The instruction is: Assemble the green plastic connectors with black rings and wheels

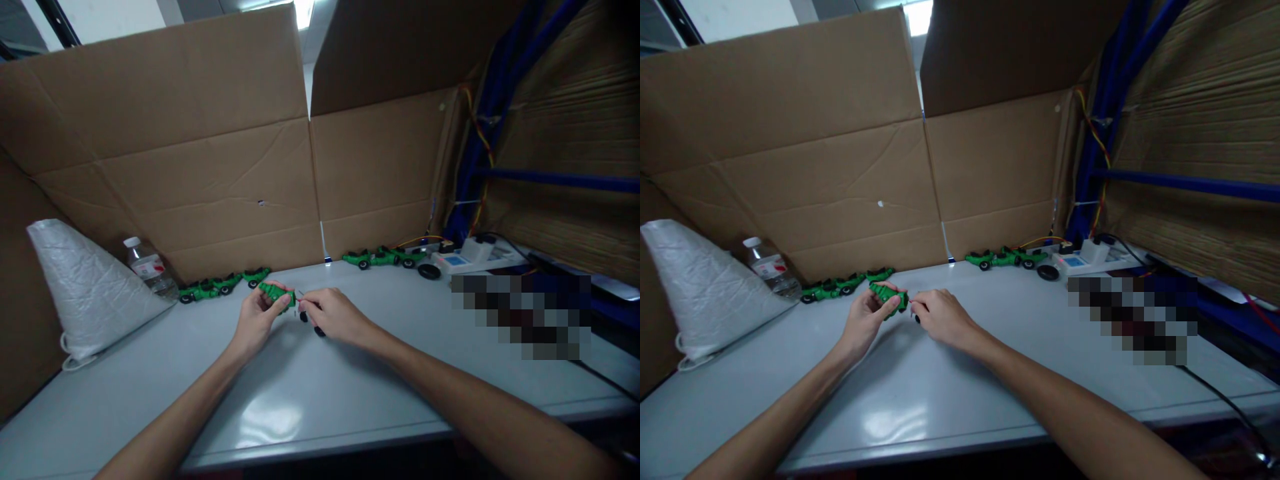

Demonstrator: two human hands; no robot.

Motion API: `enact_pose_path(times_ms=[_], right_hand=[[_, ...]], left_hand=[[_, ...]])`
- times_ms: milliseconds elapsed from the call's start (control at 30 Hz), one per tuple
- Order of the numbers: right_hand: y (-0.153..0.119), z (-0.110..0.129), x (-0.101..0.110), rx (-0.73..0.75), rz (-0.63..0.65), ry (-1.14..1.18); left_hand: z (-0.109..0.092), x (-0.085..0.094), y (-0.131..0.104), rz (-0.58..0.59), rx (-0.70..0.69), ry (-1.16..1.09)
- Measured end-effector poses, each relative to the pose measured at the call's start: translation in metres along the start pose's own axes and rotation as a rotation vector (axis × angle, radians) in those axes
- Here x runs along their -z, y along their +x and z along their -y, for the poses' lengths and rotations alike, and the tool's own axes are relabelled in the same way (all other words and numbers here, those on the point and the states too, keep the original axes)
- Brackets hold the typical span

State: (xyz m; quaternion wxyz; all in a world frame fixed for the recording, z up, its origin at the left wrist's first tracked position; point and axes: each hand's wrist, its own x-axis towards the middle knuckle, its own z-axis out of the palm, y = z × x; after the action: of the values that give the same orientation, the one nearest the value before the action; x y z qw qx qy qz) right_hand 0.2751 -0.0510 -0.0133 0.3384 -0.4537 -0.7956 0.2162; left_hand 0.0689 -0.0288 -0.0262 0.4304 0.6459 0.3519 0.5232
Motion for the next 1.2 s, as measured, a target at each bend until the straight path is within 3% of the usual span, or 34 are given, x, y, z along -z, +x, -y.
enact_pose_path(times_ms=[133, 400, 633, 933, 1200], right_hand=[[-0.001, 0.000, -0.002, -0.031, 0.002, -0.060], [0.002, -0.011, 0.005, 0.025, 0.117, 0.194], [0.003, -0.018, 0.004, 0.114, 0.075, 0.218], [0.003, -0.031, 0.002, 0.159, 0.256, 0.321], [0.001, -0.028, 0.000, 0.144, 0.256, 0.213]], left_hand=[[0.002, -0.003, -0.002, 0.020, -0.025, 0.033], [-0.004, 0.008, 0.001, 0.031, 0.162, -0.043], [-0.004, 0.020, 0.006, 0.061, 0.217, -0.168], [-0.001, 0.020, 0.001, 0.192, 0.331, -0.286], [-0.001, 0.016, 0.000, 0.228, 0.264, -0.167]])
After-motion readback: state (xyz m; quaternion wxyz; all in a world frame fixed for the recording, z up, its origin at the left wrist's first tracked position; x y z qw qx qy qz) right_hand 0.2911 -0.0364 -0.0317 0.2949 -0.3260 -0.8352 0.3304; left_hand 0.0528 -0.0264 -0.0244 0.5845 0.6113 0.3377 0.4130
